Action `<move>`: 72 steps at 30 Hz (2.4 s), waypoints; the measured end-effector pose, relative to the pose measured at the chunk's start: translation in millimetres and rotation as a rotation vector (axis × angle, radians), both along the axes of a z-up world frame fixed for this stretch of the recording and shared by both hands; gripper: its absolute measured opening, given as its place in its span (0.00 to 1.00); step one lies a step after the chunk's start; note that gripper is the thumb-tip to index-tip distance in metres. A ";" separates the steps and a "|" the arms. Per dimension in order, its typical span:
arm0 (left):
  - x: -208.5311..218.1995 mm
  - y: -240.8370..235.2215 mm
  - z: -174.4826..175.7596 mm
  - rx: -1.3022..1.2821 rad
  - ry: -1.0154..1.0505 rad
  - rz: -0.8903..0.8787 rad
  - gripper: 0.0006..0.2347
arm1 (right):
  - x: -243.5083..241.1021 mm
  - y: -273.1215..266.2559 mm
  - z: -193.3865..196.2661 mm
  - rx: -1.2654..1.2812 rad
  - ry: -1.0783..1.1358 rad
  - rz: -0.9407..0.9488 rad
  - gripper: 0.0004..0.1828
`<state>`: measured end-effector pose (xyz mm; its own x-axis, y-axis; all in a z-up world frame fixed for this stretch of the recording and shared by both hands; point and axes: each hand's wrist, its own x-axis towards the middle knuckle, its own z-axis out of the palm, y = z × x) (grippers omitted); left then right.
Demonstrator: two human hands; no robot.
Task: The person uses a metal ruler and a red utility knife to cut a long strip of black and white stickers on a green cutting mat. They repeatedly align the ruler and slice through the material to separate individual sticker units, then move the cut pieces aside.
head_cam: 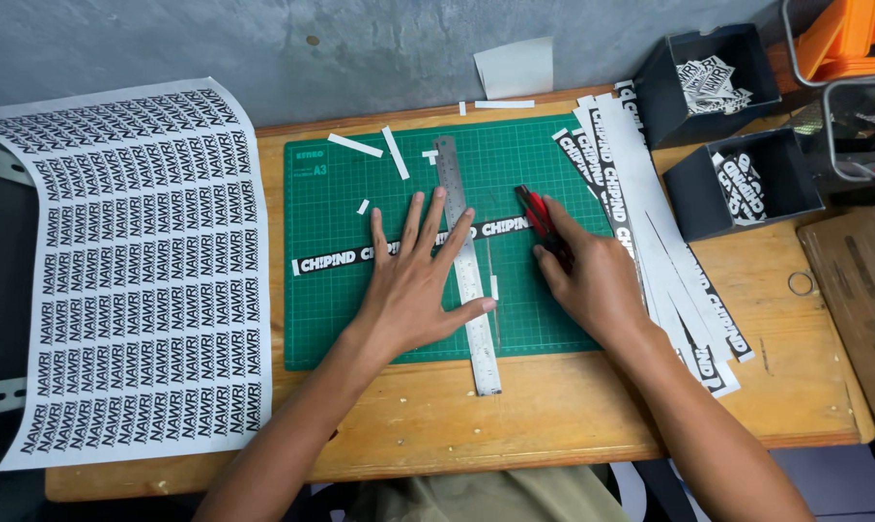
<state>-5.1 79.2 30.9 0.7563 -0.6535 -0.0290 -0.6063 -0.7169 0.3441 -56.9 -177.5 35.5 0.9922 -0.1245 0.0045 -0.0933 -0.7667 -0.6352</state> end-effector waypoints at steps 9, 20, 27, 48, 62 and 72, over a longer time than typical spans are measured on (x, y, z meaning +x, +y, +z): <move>3.8 9.8 -10.4 -0.045 -0.038 -0.045 0.44 | 0.2 3.0 5.7 -0.020 0.021 0.011 0.35; 8.8 0.1 -21.1 -0.113 -0.084 -0.008 0.45 | -1.7 6.2 8.1 -0.049 0.010 0.011 0.36; 10.2 0.6 -18.0 -0.171 -0.114 0.002 0.45 | -5.7 9.7 -3.8 -0.038 -0.054 -0.008 0.36; -11.4 1.8 -12.0 0.036 -0.192 -0.026 0.43 | -5.2 -4.6 -8.4 -0.123 0.133 0.120 0.42; -11.4 3.3 -12.4 0.052 -0.199 -0.028 0.43 | -7.0 -9.7 -15.6 -0.214 0.214 0.071 0.43; -11.4 2.8 -13.5 0.007 -0.192 -0.025 0.44 | -5.8 -6.3 -8.6 -0.133 0.140 0.125 0.43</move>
